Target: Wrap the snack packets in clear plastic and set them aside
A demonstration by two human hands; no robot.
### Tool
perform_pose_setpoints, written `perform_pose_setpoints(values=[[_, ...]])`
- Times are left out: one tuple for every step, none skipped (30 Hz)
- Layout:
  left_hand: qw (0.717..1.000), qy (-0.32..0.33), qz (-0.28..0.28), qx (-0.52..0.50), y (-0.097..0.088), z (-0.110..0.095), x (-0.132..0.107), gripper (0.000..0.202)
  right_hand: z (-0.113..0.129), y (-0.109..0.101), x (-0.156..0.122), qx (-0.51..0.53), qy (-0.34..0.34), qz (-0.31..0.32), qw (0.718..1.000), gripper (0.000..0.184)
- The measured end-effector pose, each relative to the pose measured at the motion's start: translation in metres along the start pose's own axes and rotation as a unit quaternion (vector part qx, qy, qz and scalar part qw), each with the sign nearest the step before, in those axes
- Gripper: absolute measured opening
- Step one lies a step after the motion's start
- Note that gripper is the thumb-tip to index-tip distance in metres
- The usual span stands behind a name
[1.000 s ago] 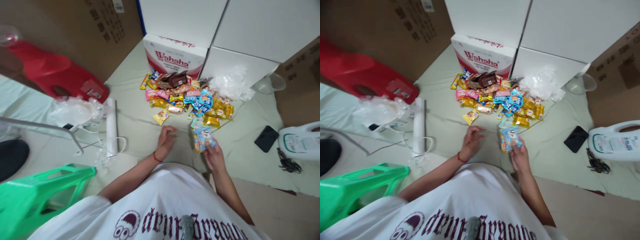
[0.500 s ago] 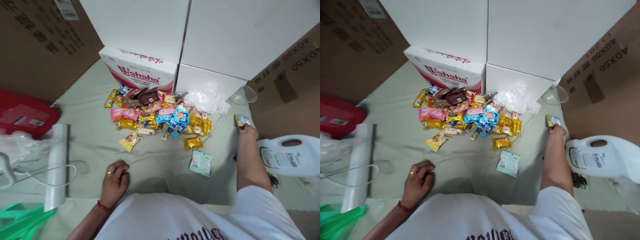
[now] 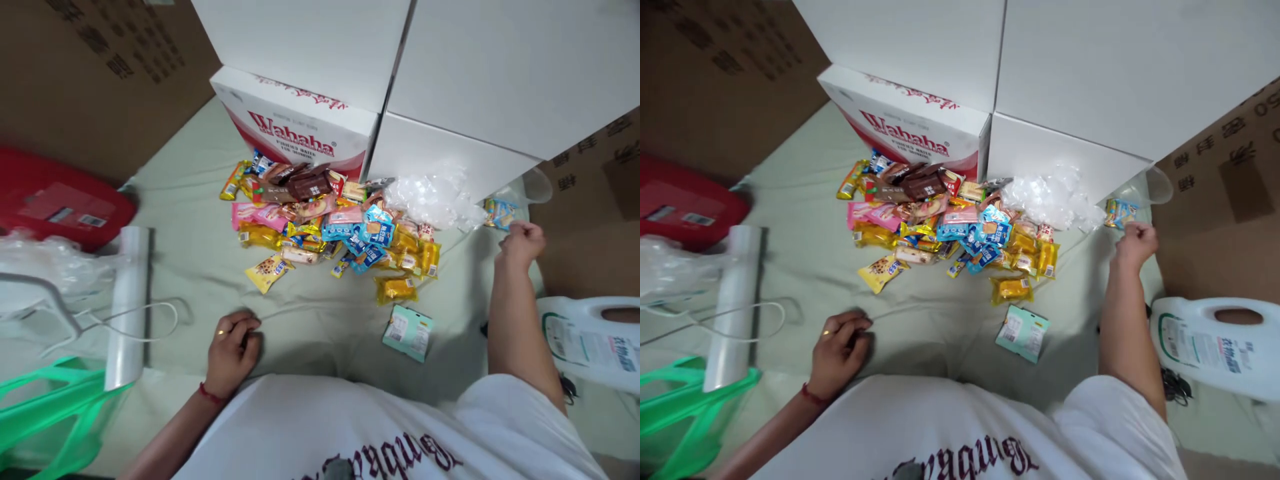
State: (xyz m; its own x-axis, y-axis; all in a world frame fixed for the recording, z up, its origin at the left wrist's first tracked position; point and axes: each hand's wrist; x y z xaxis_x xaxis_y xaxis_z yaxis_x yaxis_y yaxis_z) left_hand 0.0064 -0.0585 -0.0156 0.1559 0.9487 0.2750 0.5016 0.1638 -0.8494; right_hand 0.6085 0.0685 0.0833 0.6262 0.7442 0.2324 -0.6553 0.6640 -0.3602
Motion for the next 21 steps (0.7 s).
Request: perform_pose_setpoints(values=[[1.0, -0.006, -0.001, -0.013, -0.001, 0.0, 0.001, 0.013, -0.001, -0.006, -0.017, -0.006, 0.007, 0.0, 1.0, 0.035], [1.0, -0.013, -0.003, -0.028, -0.002, -0.001, 0.003, 0.012, -0.002, -0.012, -0.038, -0.013, 0.016, 0.02, 1.0, 0.035], [0.999, -0.021, -0.002, -0.047, -0.003, -0.003, 0.005, 0.011, -0.003, -0.017, -0.064, -0.023, 0.02, 0.056, 0.998, 0.035], [0.997, -0.028, -0.001, -0.066, -0.004, -0.005, 0.007, 0.011, -0.003, -0.021, -0.093, -0.038, 0.023, 0.117, 0.992, 0.035], [0.996, -0.033, -0.002, -0.084, -0.005, -0.008, 0.01, 0.011, -0.003, -0.023, -0.122, -0.07, 0.01, 0.206, 0.976, 0.037], [0.994, -0.037, -0.004, -0.1, -0.005, -0.012, 0.013, 0.013, -0.003, -0.024, -0.152, -0.102, -0.007, 0.271, 0.957, 0.041], [0.993, -0.037, -0.005, -0.113, -0.005, -0.016, 0.017, 0.014, -0.001, -0.023, -0.179, -0.134, -0.018, 0.306, 0.942, 0.043], [0.992, -0.031, -0.004, -0.124, -0.005, -0.021, 0.02, 0.016, 0.002, -0.021, -0.202, -0.163, -0.018, 0.332, 0.929, 0.041], [0.991, -0.02, -0.002, -0.134, -0.005, -0.025, 0.023, 0.016, 0.007, -0.02, -0.222, -0.183, -0.01, 0.347, 0.92, 0.036], [0.99, -0.006, 0.004, -0.142, -0.005, -0.03, 0.026, 0.017, 0.013, -0.018, -0.237, -0.191, 0.007, 0.365, 0.911, 0.031], [0.989, 0.008, 0.013, -0.149, -0.004, -0.034, 0.029, 0.018, 0.021, -0.017, -0.247, -0.186, 0.03, 0.39, 0.901, 0.028], [0.987, 0.019, 0.022, -0.155, -0.004, -0.037, 0.031, 0.018, 0.032, -0.016, -0.253, -0.168, 0.054, 0.421, 0.89, 0.028], [0.986, 0.027, 0.029, -0.161, -0.004, -0.039, 0.032, 0.019, 0.043, -0.015, -0.254, -0.141, 0.076, 0.451, 0.878, 0.028], [0.985, 0.03, 0.033, -0.166, -0.004, -0.041, 0.032, 0.02, 0.054, -0.012, -0.252, -0.11, 0.094, 0.472, 0.869, 0.028], [0.984, 0.033, 0.034, -0.171, -0.004, -0.042, 0.032, 0.021, 0.066, -0.008, -0.247, -0.081, 0.104, 0.479, 0.868, 0.029], [0.983, 0.037, 0.033, -0.176, -0.004, -0.042, 0.03, 0.021, 0.076, -0.002, -0.24, -0.058, 0.105, 0.47, 0.874, 0.03], [0.982, 0.04, 0.03, -0.181, -0.005, -0.041, 0.028, 0.022, 0.084, 0.007, -0.23, -0.043, 0.096, 0.449, 0.887, 0.032], [0.982, 0.042, 0.025, -0.185, -0.007, -0.039, 0.026, 0.022, 0.091, 0.017, -0.218, -0.035, 0.08, 0.418, 0.904, 0.035], [0.981, 0.04, 0.018, -0.186, -0.009, -0.036, 0.023, 0.022, 0.095, 0.028, -0.204, -0.034, 0.06, 0.38, 0.922, 0.038], [0.982, 0.036, 0.011, -0.186, -0.011, -0.032, 0.019, 0.022, 0.097, 0.04, -0.189, -0.041, 0.037, 0.339, 0.939, 0.041], [0.982, 0.03, 0.005, -0.185, -0.013, -0.029, 0.016, 0.022, 0.098, 0.052, -0.172, -0.055, 0.012, 0.295, 0.954, 0.044]])
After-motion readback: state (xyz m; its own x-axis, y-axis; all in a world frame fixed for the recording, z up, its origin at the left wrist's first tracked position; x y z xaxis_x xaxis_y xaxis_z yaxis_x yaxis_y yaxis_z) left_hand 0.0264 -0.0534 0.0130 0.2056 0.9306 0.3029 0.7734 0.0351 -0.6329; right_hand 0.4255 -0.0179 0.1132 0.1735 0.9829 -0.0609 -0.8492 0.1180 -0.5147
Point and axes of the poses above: each hand's wrist, its own x-axis towards the middle knuckle, its own y-axis out of the palm, z = x × y, and after that the axes turned 7 degrees about x, right-handed
